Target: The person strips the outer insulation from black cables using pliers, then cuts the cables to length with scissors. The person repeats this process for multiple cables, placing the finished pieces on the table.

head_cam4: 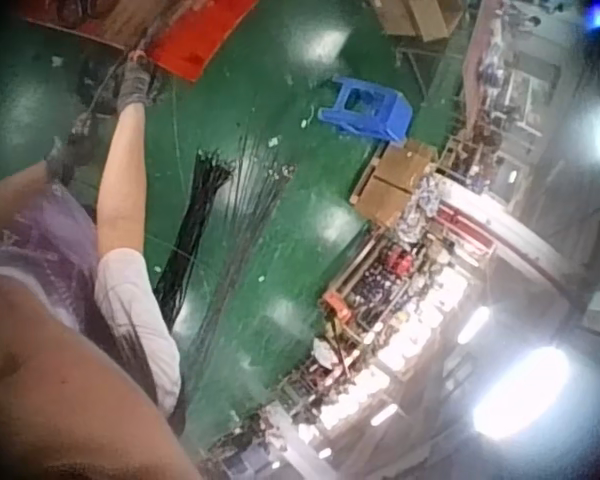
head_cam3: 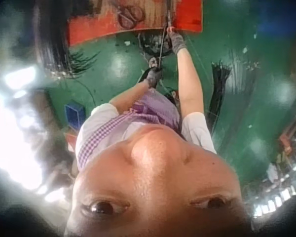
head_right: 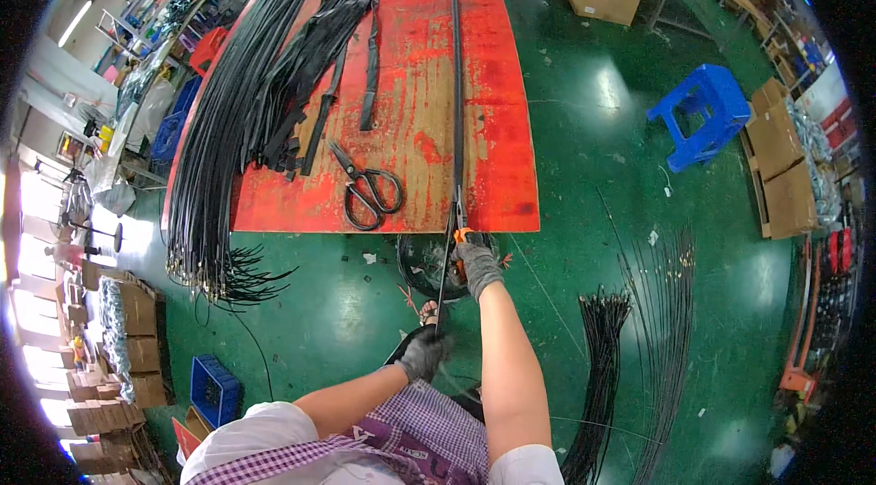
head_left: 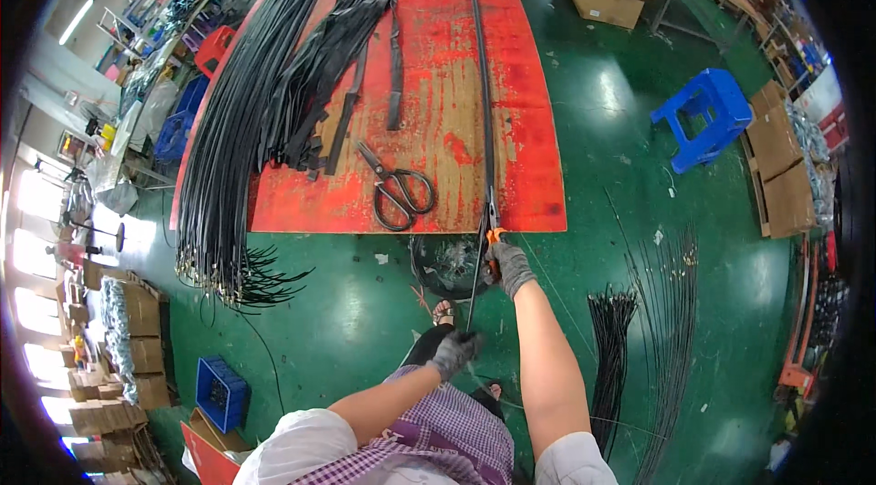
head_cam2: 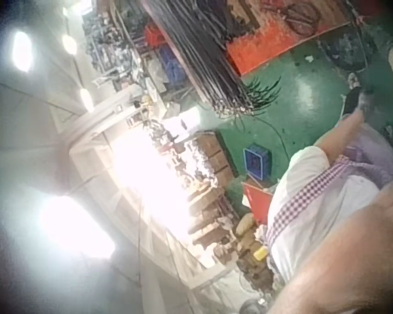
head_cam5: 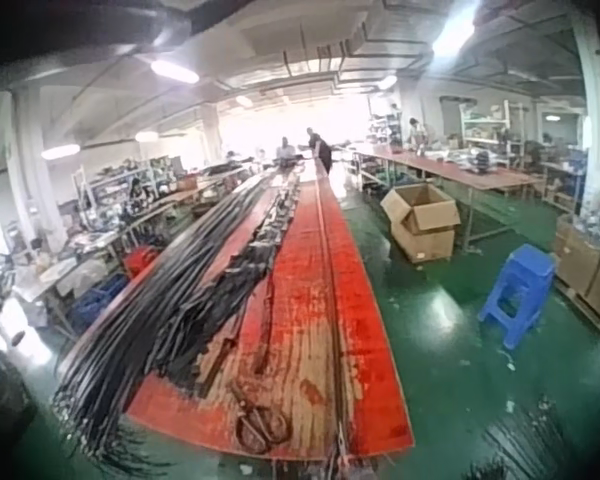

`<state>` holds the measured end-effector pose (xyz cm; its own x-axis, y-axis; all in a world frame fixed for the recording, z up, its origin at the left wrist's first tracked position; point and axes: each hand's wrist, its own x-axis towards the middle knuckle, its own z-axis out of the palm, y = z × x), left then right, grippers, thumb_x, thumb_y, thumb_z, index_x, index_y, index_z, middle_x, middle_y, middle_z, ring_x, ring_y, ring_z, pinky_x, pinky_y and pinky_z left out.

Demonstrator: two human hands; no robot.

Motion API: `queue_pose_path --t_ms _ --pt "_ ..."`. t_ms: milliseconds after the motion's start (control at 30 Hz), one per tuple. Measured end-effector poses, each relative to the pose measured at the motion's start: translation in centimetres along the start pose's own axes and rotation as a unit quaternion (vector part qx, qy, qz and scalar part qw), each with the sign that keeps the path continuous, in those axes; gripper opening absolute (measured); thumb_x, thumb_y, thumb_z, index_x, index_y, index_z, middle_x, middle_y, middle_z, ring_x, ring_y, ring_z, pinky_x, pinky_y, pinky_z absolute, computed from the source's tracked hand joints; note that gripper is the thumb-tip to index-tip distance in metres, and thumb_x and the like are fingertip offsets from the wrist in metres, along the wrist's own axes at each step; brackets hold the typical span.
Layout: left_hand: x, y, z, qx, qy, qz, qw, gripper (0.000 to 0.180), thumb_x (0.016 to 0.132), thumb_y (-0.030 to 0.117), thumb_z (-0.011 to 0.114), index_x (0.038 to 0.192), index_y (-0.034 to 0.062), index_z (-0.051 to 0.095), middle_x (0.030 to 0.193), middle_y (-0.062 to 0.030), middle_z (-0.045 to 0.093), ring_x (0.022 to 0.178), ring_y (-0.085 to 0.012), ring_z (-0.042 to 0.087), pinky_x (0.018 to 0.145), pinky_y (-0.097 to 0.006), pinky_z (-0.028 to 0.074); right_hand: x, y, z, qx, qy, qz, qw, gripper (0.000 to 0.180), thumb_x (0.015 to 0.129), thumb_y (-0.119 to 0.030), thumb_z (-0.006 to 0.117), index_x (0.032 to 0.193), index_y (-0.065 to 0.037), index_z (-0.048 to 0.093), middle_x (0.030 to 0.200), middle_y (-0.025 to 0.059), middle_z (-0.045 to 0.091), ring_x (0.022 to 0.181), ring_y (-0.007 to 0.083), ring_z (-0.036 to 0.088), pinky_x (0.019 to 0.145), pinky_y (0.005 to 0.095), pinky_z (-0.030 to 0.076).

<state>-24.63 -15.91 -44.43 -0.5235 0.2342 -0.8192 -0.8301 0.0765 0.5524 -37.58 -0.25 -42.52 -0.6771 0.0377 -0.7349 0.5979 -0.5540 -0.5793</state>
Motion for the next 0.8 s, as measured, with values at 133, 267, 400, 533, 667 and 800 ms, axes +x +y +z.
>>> queue_pose_path --t_ms 133,267,400,533,667,800 --pt "2.5 8.1 0.0 -0.054 -0.133 0.109 0.984 0.027 0.078 0.013 0.049 0.104 0.0061 0.044 0.089 -0.0041 0.054 0.077 -0.013 0.05 0.067 -0.025 0.043 3.4 2.0 -1.8 -0.084 0.051 -0.099 0.99 0.01 0.065 -0.017 0.051 0.065 -0.008 0.048 0.052 0.0041 0.044 0.041 0.0188 0.044 0.034 0.0327 0.034" --pt "5.2 1.5 -1.2 0.048 -0.205 0.056 0.976 0.024 0.079 0.018 0.048 0.099 0.0043 0.049 0.081 -0.0025 0.055 0.07 -0.0126 0.052 0.061 -0.025 0.043 2.7 2.0 -1.3 -0.09 0.021 -0.078 0.993 0.013 0.067 -0.02 0.051 0.064 -0.008 0.049 0.053 0.0043 0.046 0.042 0.0185 0.045 0.035 0.0326 0.036" --pt "4.3 -10.6 -3.3 0.132 -0.157 0.021 0.978 0.022 0.075 0.018 0.056 0.092 0.0044 0.053 0.074 -0.0012 0.055 0.065 -0.0124 0.052 0.057 -0.026 0.043 -0.4 0.0 -0.2 -0.002 -0.017 0.026 1.0 0.014 0.068 -0.019 0.051 0.063 -0.007 0.047 0.051 0.0051 0.045 0.039 0.0189 0.044 0.034 0.0315 0.036" --pt "2.1 -11.7 -3.1 0.133 -0.044 -0.021 0.99 0.021 0.07 0.012 0.06 0.088 0.0043 0.053 0.068 -0.0011 0.054 0.059 -0.0118 0.051 0.051 -0.025 0.042 -0.2 0.2 -0.5 0.011 0.013 0.006 1.0 0.011 0.067 -0.014 0.051 0.063 -0.006 0.046 0.049 0.0055 0.043 0.036 0.019 0.044 0.032 0.0309 0.036" --pt "1.7 -11.3 -4.1 0.244 -0.074 0.007 0.967 0.013 0.073 0.01 0.056 0.085 0.005 0.054 0.07 -0.0005 0.054 0.059 -0.0106 0.049 0.051 -0.024 0.041 -0.7 -0.4 0.2 0.002 0.021 0.018 1.0 0.008 0.064 -0.012 0.052 0.064 -0.006 0.046 0.049 0.0055 0.044 0.036 0.0193 0.044 0.032 0.0314 0.036" --pt "2.5 -14.5 -5.7 0.106 -0.101 0.023 0.989 0.015 0.074 0.013 0.056 0.085 0.0044 0.051 0.072 -0.0015 0.053 0.055 -0.0101 0.046 0.048 -0.026 0.041 -0.5 -0.1 0.2 0.01 0.0 0.001 1.0 0.008 0.064 -0.011 0.052 0.065 -0.006 0.046 0.05 0.0056 0.043 0.037 0.0193 0.044 0.031 0.0315 0.035"
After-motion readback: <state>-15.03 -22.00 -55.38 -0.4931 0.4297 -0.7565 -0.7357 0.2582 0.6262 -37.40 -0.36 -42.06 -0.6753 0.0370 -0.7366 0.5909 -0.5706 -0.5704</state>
